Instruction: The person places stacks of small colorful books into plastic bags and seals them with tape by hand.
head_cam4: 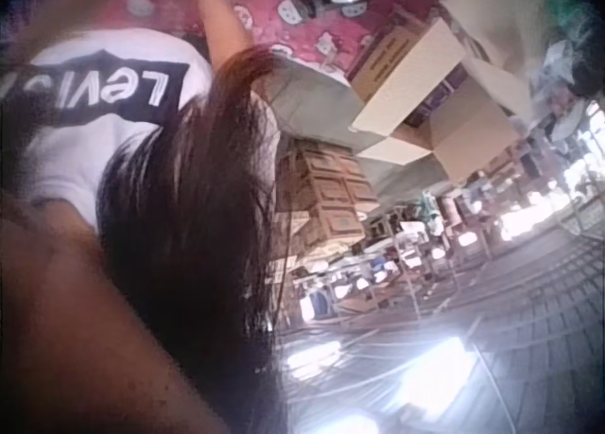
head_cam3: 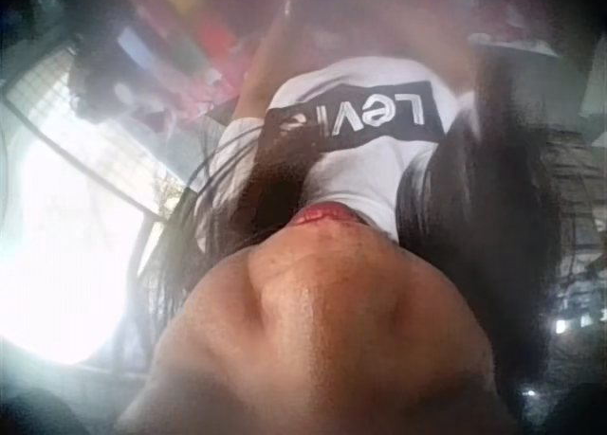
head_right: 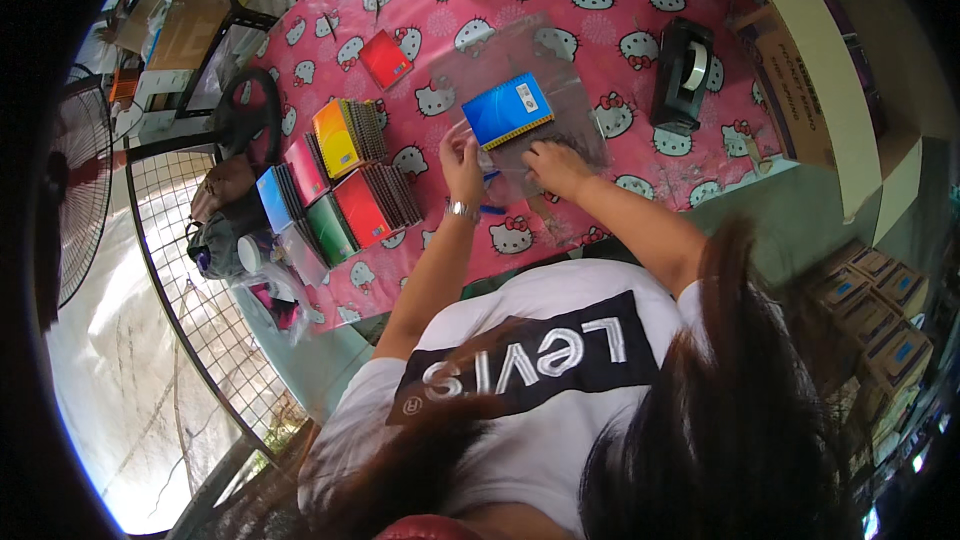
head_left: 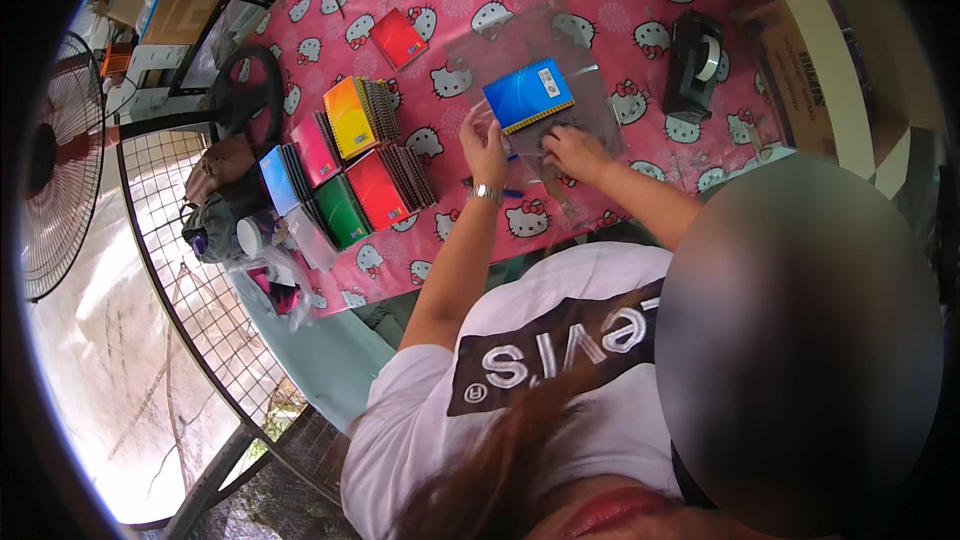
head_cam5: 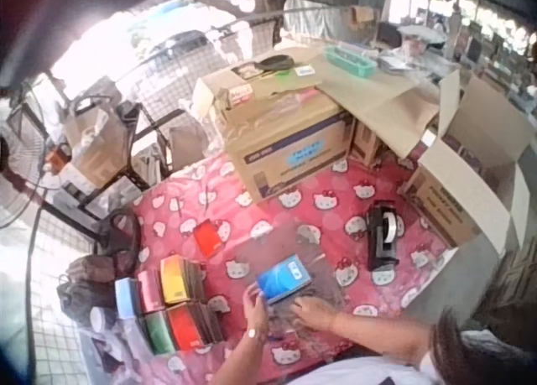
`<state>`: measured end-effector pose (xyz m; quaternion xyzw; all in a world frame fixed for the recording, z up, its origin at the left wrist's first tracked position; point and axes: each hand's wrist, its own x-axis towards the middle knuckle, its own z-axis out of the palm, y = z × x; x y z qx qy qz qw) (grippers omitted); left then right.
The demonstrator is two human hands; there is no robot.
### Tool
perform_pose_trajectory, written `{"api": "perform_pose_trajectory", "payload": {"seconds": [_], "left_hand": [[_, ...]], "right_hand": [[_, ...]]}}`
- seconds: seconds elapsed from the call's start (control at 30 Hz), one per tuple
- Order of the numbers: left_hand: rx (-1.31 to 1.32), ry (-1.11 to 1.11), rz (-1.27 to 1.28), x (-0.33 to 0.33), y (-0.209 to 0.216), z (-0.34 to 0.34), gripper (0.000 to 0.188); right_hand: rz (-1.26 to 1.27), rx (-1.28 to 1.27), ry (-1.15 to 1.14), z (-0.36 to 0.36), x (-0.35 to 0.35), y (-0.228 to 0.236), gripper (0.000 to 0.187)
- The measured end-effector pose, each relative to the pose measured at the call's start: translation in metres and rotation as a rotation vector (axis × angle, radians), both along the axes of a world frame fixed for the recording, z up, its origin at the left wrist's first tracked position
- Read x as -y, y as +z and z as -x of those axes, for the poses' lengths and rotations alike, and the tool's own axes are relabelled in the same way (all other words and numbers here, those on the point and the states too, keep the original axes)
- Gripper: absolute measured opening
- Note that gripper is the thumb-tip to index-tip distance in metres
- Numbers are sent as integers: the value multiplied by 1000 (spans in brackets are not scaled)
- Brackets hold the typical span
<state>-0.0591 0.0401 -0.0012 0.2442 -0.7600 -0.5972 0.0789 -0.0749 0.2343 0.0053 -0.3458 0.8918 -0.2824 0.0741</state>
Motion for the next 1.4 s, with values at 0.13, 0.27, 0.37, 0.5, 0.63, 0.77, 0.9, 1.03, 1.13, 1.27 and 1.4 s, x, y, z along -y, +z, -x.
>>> {"api": "perform_pose_trajectory", "payload": {"seconds": [0.13, 0.27, 0.37, 0.5, 0.63, 0.77, 0.9, 1.03, 1.13, 1.27, 1.4], "left_hand": [[-57, -253, 738, 4, 17, -69, 57], [-63, -326, 903, -24, 30, -76, 71], [25, -256, 953, -41, 21, -51, 63], [126, -178, 986, -33, 12, -38, 41], [32, -185, 959, -11, 15, -47, 25], [-84, -291, 904, -40, 35, -55, 47], [176, -413, 1048, -64, 16, -61, 56], [322, -399, 1035, -41, 6, -61, 46], [209, -343, 1068, -35, 11, -61, 46], [135, -319, 1101, -50, 11, -51, 48], [66, -407, 1010, -57, 9, -52, 50]], "right_hand": [[-57, 88, -31, 15, -2, -1, 9], [-14, -18, 133, 47, 11, 51, 7], [-26, -159, 215, 55, 20, 69, 12], [12, -423, 294, 43, -1, 75, 18], [-139, -467, 324, 46, -43, 51, 17], [-45, -404, 332, 63, -41, 57, 13], [-48, -434, 377, 59, -44, 49, 9], [18, -282, 274, 56, -70, 34, 9], [160, -29, 265, 77, -69, 49, 8], [230, 129, 267, 92, -55, 53, 9], [131, 3, 523, 81, -68, 59, 9]]}}
